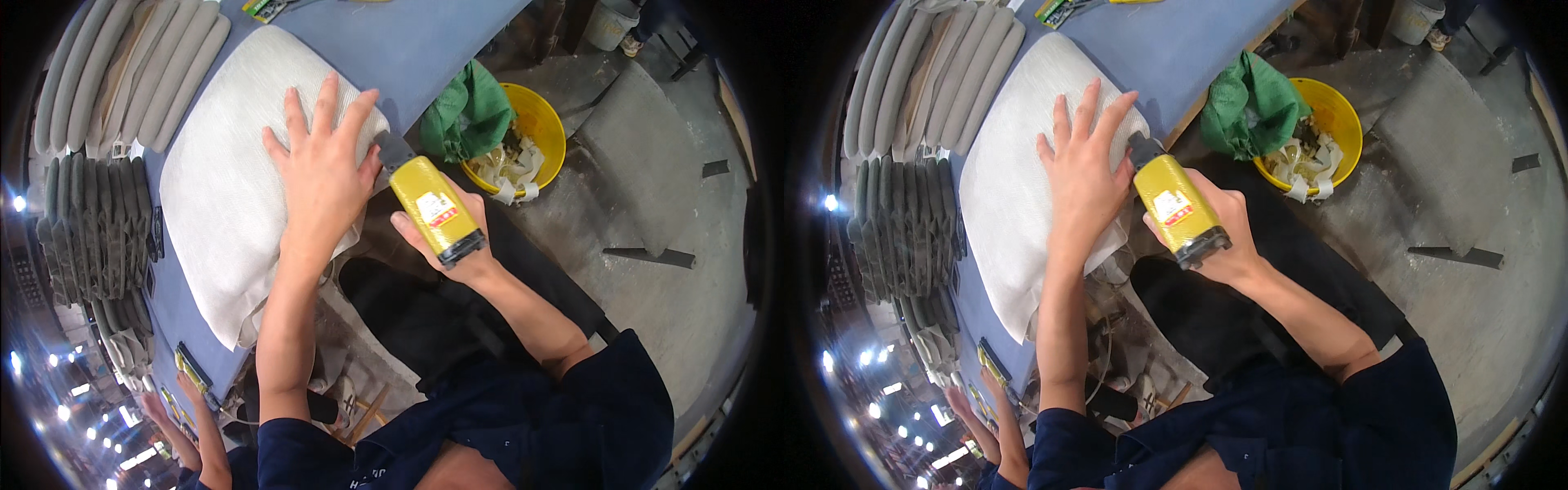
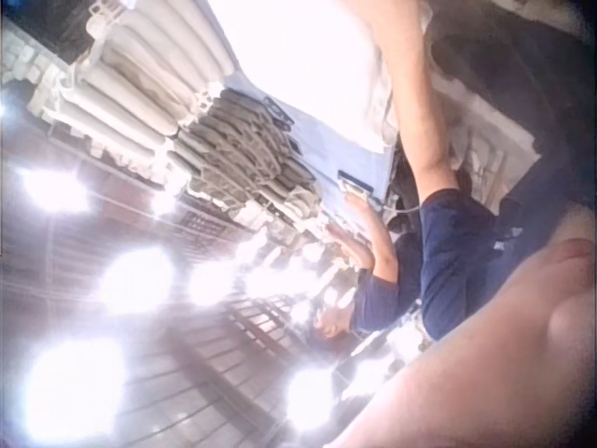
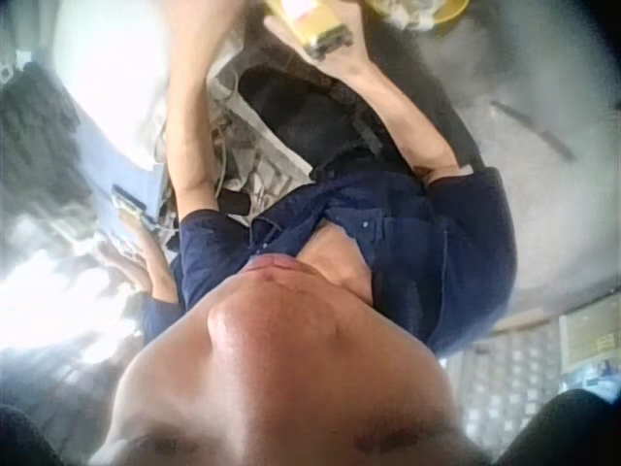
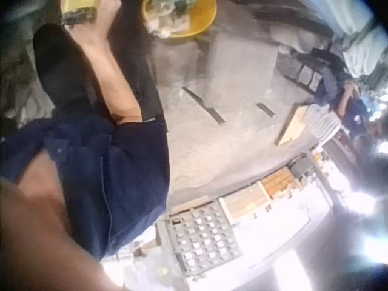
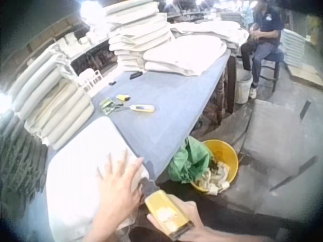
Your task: The person covers a cushion with white fabric, trims excess material with a utility knife, and secures the fabric using a staple gun. They repeatedly smooth and adjust the fabric to ensure a tight fit while working at a table in a workshop.
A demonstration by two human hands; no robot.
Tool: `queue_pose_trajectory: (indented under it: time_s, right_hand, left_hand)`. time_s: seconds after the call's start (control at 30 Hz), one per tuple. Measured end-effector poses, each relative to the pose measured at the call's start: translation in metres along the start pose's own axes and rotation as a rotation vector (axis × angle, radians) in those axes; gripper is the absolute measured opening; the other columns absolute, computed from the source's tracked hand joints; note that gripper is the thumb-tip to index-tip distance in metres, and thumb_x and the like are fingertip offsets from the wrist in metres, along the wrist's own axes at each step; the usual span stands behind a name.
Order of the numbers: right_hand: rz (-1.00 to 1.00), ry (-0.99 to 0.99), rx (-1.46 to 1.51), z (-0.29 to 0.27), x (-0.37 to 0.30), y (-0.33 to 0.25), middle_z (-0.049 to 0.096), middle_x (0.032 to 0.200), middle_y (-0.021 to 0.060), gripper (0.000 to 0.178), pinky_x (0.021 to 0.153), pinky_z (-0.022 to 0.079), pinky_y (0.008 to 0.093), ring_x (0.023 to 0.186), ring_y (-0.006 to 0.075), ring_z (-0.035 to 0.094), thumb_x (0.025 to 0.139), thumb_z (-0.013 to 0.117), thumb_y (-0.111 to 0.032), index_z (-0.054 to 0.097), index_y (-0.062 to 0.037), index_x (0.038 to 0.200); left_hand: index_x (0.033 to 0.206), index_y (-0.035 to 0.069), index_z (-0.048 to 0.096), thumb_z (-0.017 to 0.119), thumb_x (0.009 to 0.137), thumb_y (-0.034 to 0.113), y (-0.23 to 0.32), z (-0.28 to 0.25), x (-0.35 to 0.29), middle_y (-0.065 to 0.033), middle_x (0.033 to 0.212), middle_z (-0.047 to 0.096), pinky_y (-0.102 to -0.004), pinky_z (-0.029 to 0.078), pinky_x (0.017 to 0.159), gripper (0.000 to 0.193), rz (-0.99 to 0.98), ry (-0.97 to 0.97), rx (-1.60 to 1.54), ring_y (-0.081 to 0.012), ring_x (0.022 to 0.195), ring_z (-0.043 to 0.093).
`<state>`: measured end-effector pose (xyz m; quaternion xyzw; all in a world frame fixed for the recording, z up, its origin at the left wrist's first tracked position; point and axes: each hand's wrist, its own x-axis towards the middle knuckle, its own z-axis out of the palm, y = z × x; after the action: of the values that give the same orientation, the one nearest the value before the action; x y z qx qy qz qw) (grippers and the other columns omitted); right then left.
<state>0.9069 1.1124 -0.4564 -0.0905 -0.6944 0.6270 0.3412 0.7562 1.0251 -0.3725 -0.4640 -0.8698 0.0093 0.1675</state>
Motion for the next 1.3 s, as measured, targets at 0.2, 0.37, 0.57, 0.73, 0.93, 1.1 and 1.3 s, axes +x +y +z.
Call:
queue_pose_trajectory:
  time_s: [0.2, 0.37, 0.57, 0.73, 0.93, 1.1, 1.3]
  right_hand:
    - [0.032, -0.05, -0.04, -0.008, -0.001, 0.02, 0.077, 0.089, 0.0123, 0.037, 0.071, 0.06, 0.0302, 0.077, 0.0276, 0.079, 0.086, 0.085, -0.01, 0.068, 0.0011, 0.117]
    - [-0.073, -0.125, -0.118, -0.015, 0.004, 0.035, 0.074, 0.085, 0.0129, 0.04, 0.064, 0.057, 0.0304, 0.071, 0.0264, 0.077, 0.08, 0.084, -0.006, 0.068, 0.0031, 0.115]
    - [0.013, -0.148, -0.213, -0.018, 0.004, 0.028, 0.066, 0.082, 0.0035, 0.023, 0.063, 0.045, 0.0334, 0.071, 0.0235, 0.067, 0.075, 0.076, -0.012, 0.068, -0.0065, 0.096]
    - [0.004, -0.146, -0.187, -0.018, 0.003, 0.043, 0.065, 0.08, 0.0058, 0.02, 0.061, 0.044, 0.0334, 0.067, 0.0261, 0.065, 0.072, 0.078, -0.011, 0.063, -0.0089, 0.087]
    - [0.01, -0.171, -0.064, -0.01, 0.01, 0.049, 0.071, 0.087, 0.0104, 0.027, 0.066, 0.055, 0.0323, 0.073, 0.029, 0.073, 0.08, 0.082, -0.009, 0.067, -0.0027, 0.101]
    - [0.044, -0.108, 0.025, -0.008, 0.005, 0.035, 0.075, 0.092, 0.0139, 0.034, 0.075, 0.059, 0.0332, 0.086, 0.0343, 0.077, 0.087, 0.082, -0.011, 0.068, 0.0007, 0.114]
    - [-0.079, -0.115, -0.021, -0.011, 0.003, 0.039, 0.073, 0.093, 0.0157, 0.043, 0.072, 0.059, 0.0368, 0.082, 0.0392, 0.073, 0.079, 0.083, -0.011, 0.067, 0.0015, 0.117]
  left_hand:
    - [0.147, 0.033, 0.061, 0.079, 0.09, 0.018, 0.0, 0.0, 0.0, -0.0074, 0.169, 0.041, -0.0803, 0.024, 0.119, 0.061, -0.008, -0.027, -0.02, -0.0473, 0.158, 0.03]
    - [0.146, 0.033, 0.062, 0.077, 0.089, 0.015, -0.001, 0.001, 0.002, -0.0071, 0.17, 0.041, -0.0792, 0.022, 0.121, 0.061, -0.016, -0.055, -0.015, -0.047, 0.159, 0.028]
    - [0.142, 0.033, 0.066, 0.076, 0.087, 0.012, 0.002, -0.003, -0.001, -0.0063, 0.169, 0.043, -0.0783, 0.021, 0.122, 0.06, -0.022, -0.067, -0.056, -0.0467, 0.159, 0.029]
    - [0.141, 0.033, 0.067, 0.076, 0.087, 0.014, 0.004, -0.002, 0.0, -0.0056, 0.169, 0.043, -0.078, 0.021, 0.122, 0.058, -0.016, -0.063, -0.07, -0.0467, 0.159, 0.03]
    - [0.145, 0.033, 0.064, 0.076, 0.089, 0.016, -0.001, -0.005, 0.001, -0.0049, 0.169, 0.043, -0.0778, 0.021, 0.122, 0.06, -0.014, -0.069, -0.01, -0.0455, 0.159, 0.03]
    - [0.145, 0.033, 0.063, 0.076, 0.091, 0.017, -0.002, -0.002, 0.001, -0.0052, 0.168, 0.044, -0.0777, 0.021, 0.122, 0.057, -0.008, -0.023, -0.04, -0.0449, 0.159, 0.031]
    - [0.141, 0.031, 0.064, 0.083, 0.086, 0.024, -0.003, 0.002, 0.0, -0.0072, 0.163, 0.047, -0.0815, 0.029, 0.113, 0.058, 0.026, 0.037, -0.028, -0.0493, 0.153, 0.035]
